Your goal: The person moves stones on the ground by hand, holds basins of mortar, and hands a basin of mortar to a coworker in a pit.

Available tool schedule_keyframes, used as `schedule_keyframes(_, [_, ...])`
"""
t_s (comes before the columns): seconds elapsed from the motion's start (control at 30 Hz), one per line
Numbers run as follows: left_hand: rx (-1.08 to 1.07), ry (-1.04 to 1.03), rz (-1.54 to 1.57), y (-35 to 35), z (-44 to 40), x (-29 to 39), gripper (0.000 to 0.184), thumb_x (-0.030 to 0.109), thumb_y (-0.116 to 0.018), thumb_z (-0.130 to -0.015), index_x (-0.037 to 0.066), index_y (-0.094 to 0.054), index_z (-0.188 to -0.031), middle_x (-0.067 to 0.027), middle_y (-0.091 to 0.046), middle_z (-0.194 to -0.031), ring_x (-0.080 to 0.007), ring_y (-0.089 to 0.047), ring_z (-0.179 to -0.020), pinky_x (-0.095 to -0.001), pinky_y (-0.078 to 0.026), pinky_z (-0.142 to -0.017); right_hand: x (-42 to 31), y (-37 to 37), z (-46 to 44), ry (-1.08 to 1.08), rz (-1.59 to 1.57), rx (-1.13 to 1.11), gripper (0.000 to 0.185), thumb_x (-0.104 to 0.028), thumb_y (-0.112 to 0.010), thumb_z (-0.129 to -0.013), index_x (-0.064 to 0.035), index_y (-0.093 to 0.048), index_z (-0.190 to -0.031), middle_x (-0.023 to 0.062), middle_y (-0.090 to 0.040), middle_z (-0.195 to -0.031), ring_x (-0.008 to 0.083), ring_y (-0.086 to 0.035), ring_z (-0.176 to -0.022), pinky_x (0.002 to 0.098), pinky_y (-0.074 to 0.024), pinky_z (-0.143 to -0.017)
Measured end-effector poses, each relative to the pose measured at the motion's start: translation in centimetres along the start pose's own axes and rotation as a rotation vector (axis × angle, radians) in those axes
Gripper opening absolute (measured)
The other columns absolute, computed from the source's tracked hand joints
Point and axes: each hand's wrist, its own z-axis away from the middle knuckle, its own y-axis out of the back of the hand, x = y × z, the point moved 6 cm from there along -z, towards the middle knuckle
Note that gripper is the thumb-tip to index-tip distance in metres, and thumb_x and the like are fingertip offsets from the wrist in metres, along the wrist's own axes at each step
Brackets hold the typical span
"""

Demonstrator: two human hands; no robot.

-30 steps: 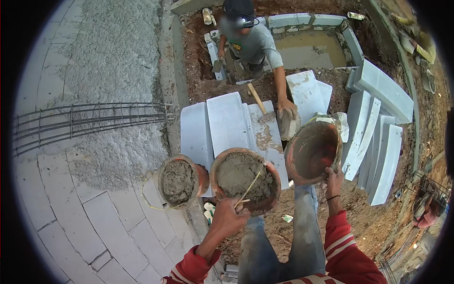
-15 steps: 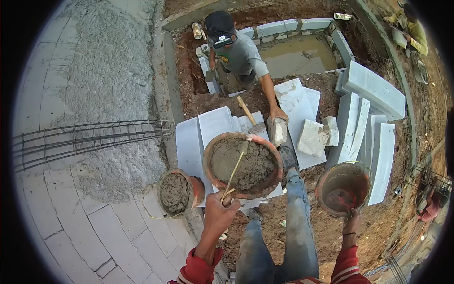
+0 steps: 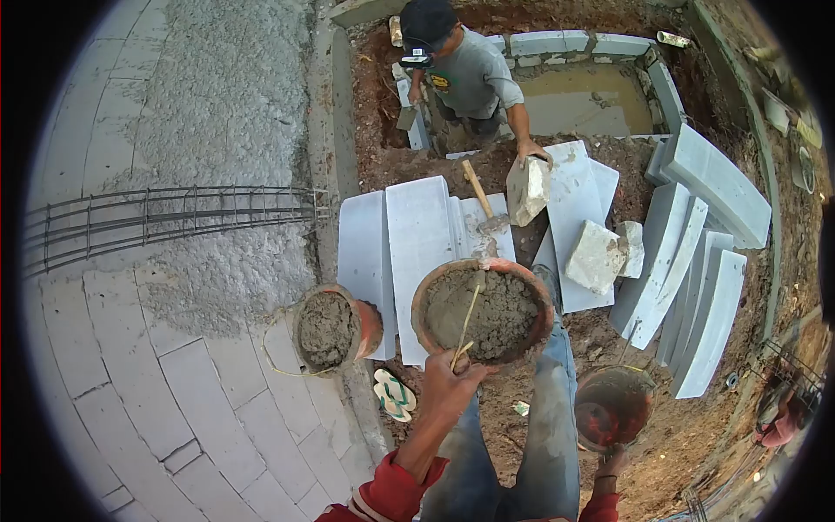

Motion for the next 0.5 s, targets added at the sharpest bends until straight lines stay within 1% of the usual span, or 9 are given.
schedule_keyframes(0.03, [-0.006,0.022,0.045,-0.5,0.2,-1.0,0.029,0.007,-0.063,-0.075,0.008,-0.039,-0.058,0.0089,-0.032,-0.057,-0.0034,-0.028,-0.053,-0.0262,-0.021,-0.047,0.5,0.4,0.4,0.003,-0.002,0.021,0.015,-0.028,-0.059,-0.077,-0.0206,-0.056,-0.089,-0.0044,-0.056,-0.084,0.0101,-0.051,-0.079,0.0303,-0.0363,-0.072])
schedule_keyframes(0.1, [-0.035,0.057,0.052,-1.1,0.7,-1.6,0.029,0.006,-0.063,-0.075,0.008,-0.039,-0.058,0.0087,-0.033,-0.056,-0.0035,-0.029,-0.052,-0.0262,-0.021,-0.047,0.3,-0.6,2.5,-0.004,0.006,0.008,0.013,-0.028,-0.058,-0.077,-0.0202,-0.055,-0.088,-0.0044,-0.055,-0.079,0.0102,-0.049,-0.073,0.0296,-0.0348,-0.065])
schedule_keyframes(0.13, [-0.036,0.084,0.051,-1.4,1.0,-2.0,0.029,0.006,-0.063,-0.074,0.008,-0.039,-0.058,0.0085,-0.033,-0.056,-0.0036,-0.029,-0.052,-0.0262,-0.021,-0.047,0.2,-0.7,3.2,0.002,0.008,0.025,0.013,-0.028,-0.058,-0.077,-0.0202,-0.055,-0.088,-0.0044,-0.055,-0.079,0.0102,-0.049,-0.073,0.0296,-0.0348,-0.065])
schedule_keyframes(0.2, [-0.053,0.110,0.016,-2.0,1.3,-3.0,0.029,0.007,-0.063,-0.074,0.008,-0.039,-0.058,0.0081,-0.034,-0.056,-0.0038,-0.030,-0.052,-0.0264,-0.021,-0.046,0.2,-1.1,4.0,-0.007,0.031,0.053,0.012,-0.028,-0.058,-0.077,-0.0198,-0.055,-0.085,-0.0041,-0.053,-0.075,0.0107,-0.046,-0.068,0.0299,-0.0324,-0.060])
schedule_keyframes(0.27, [-0.050,0.128,-0.026,-2.0,1.5,-3.5,0.029,0.007,-0.063,-0.075,0.008,-0.040,-0.058,0.0077,-0.034,-0.055,-0.0040,-0.030,-0.051,-0.0266,-0.022,-0.046,0.5,-0.9,3.6,0.005,0.042,0.022,0.013,-0.029,-0.058,-0.078,-0.0195,-0.055,-0.085,-0.0036,-0.052,-0.075,0.0110,-0.045,-0.067,0.0302,-0.0320,-0.059])
schedule_keyframes(0.37, [-0.059,0.145,0.040,-2.7,1.8,-4.2,0.028,0.009,-0.063,-0.075,0.007,-0.041,-0.058,0.0070,-0.036,-0.055,-0.0044,-0.030,-0.050,-0.0276,-0.022,-0.045,0.7,-0.8,3.1,0.018,0.049,-0.013,0.015,-0.031,-0.059,-0.078,-0.0184,-0.056,-0.084,-0.0028,-0.051,-0.075,0.0115,-0.044,-0.067,0.0308,-0.0318,-0.059])
schedule_keyframes(0.43, [-0.074,0.135,-0.058,-3.0,1.8,-5.6,0.029,0.014,-0.068,-0.075,0.000,-0.048,-0.058,0.0020,-0.043,-0.053,-0.0072,-0.036,-0.049,-0.0303,-0.029,-0.045,1.1,-0.8,2.9,0.017,0.050,-0.013,0.016,-0.032,-0.059,-0.078,-0.0178,-0.057,-0.084,-0.0025,-0.051,-0.076,0.0116,-0.044,-0.067,0.0310,-0.0321,-0.060])
schedule_keyframes(0.5, [-0.061,0.140,-0.069,-3.2,1.9,-5.9,0.028,0.015,-0.068,-0.076,-0.001,-0.051,-0.059,0.0020,-0.045,-0.054,-0.0073,-0.036,-0.050,-0.0304,-0.030,-0.046,1.4,-0.3,2.8,0.014,0.060,0.018,0.021,-0.035,-0.060,-0.078,-0.0168,-0.058,-0.088,-0.0019,-0.053,-0.079,0.0119,-0.045,-0.071,0.0316,-0.0328,-0.061])
